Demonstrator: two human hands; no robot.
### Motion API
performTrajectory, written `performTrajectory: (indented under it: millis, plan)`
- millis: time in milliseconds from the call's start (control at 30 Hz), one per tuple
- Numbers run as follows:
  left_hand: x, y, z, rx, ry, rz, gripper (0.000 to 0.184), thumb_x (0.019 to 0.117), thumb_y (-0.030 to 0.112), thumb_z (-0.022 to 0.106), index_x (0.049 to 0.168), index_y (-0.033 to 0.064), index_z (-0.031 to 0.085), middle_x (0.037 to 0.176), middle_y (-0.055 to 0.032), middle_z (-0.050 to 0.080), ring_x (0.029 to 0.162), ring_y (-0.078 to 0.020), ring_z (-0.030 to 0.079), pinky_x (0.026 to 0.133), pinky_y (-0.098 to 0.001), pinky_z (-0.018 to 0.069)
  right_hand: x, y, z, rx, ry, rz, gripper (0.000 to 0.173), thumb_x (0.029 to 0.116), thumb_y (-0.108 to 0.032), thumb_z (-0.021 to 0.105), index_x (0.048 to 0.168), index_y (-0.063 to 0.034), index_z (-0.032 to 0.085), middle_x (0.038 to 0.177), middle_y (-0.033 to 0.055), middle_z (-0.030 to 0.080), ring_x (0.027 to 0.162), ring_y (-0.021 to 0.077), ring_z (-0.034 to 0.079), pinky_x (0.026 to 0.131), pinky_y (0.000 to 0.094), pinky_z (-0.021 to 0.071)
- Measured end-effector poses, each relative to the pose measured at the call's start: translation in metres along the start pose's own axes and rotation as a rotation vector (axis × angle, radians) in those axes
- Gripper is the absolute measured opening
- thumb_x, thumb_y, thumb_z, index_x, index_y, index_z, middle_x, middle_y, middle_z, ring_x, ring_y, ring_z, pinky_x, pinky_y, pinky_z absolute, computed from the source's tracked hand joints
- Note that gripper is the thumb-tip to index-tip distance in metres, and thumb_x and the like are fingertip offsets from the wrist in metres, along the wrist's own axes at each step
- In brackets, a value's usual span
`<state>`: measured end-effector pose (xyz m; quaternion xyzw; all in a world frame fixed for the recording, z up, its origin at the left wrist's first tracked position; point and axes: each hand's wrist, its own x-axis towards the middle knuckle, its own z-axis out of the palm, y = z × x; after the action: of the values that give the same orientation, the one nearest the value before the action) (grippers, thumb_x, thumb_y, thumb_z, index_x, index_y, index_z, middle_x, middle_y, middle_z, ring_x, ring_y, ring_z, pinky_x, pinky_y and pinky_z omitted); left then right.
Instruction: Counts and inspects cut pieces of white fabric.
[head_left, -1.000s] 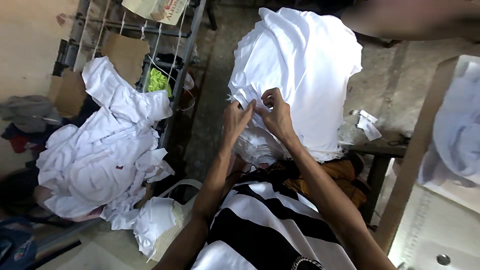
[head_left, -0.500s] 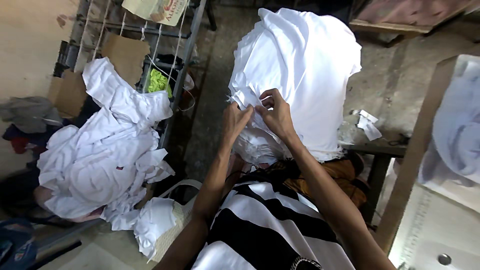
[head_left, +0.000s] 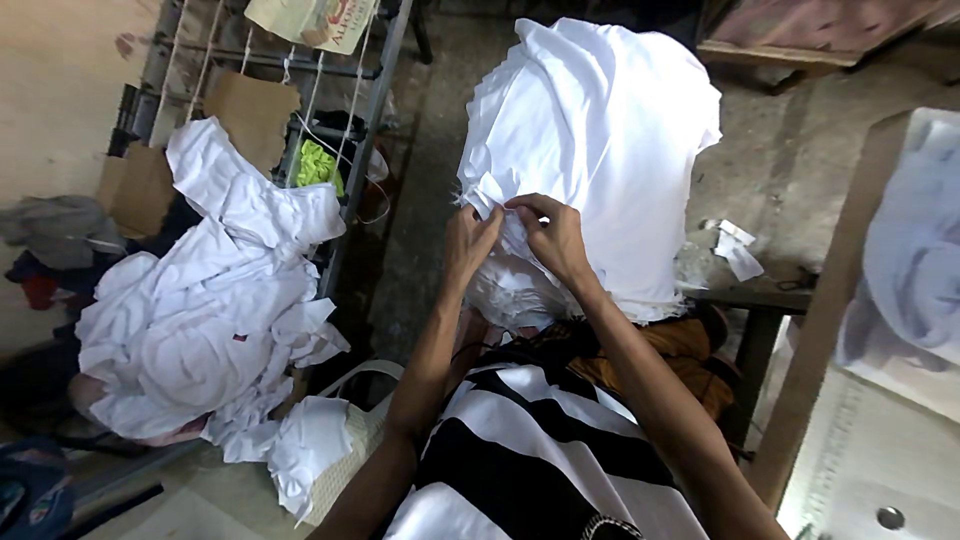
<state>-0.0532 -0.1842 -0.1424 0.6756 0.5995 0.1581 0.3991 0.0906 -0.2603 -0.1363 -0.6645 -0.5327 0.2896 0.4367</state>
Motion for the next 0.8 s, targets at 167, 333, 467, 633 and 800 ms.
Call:
performTrajectory:
  millis: [167,333,467,633,800]
  plan:
    - [0.0026,-0.0046,0.0033,0.019,-0.004,-0.006,0.044,0.0990,0.043,0.063,0.110,0.0005,0.070,0.101,-0.0169,0.073,0.098,-0.0283,0.071,0.090,-0.0524,0.0551,-0.0018,-0.0022,0.0058,0.044,0.036,0.092,0.029,0.1042,-0.006,0.055,0.133,-0.0055,0.054,0.094,0.0119,0.072,0.070,0.0222,0.068,0.060,0.0382,0.0566]
    - [-0.0020,-0.0022,-0.0011,-0.062,-0.031,-0.037,0.051,0.1011,0.050,0.056,0.110,0.0014,0.069,0.098,-0.0161,0.071,0.091,-0.0265,0.070,0.084,-0.0510,0.0563,0.0004,-0.0020,0.0072,0.093,0.051,0.088,0.038,0.0992,-0.009,0.067,0.132,-0.0063,0.048,0.097,0.0100,0.073,0.073,0.0209,0.071,0.060,0.0360,0.0581]
    - [-0.0039,0.0003,-0.0061,-0.119,-0.068,-0.036,0.056,0.1000,0.056,0.056,0.116,0.0051,0.071,0.104,-0.0139,0.073,0.095,-0.0237,0.071,0.088,-0.0501,0.0578,0.0007,-0.0019,0.0073,0.087,0.060,0.081,0.037,0.0993,-0.011,0.068,0.130,-0.0063,0.049,0.096,0.0101,0.073,0.074,0.0211,0.071,0.060,0.0359,0.0581]
    - [-0.0040,-0.0004,-0.0066,-0.089,-0.077,0.005,0.055,0.0983,0.056,0.060,0.113,0.0032,0.070,0.102,-0.0143,0.073,0.094,-0.0230,0.072,0.087,-0.0487,0.0582,0.0005,-0.0017,0.0081,0.088,0.070,0.074,0.035,0.0989,-0.010,0.068,0.129,-0.0071,0.050,0.095,0.0080,0.074,0.073,0.0191,0.071,0.060,0.0343,0.0576]
    - [-0.0040,-0.0015,-0.0048,-0.053,-0.063,0.035,0.045,0.0980,0.045,0.064,0.113,0.0032,0.070,0.099,-0.0129,0.073,0.091,-0.0217,0.072,0.086,-0.0466,0.0584,0.0000,-0.0016,0.0089,0.095,0.072,0.063,0.037,0.0973,-0.009,0.070,0.129,-0.0082,0.050,0.093,0.0068,0.073,0.070,0.0182,0.070,0.058,0.0332,0.0575]
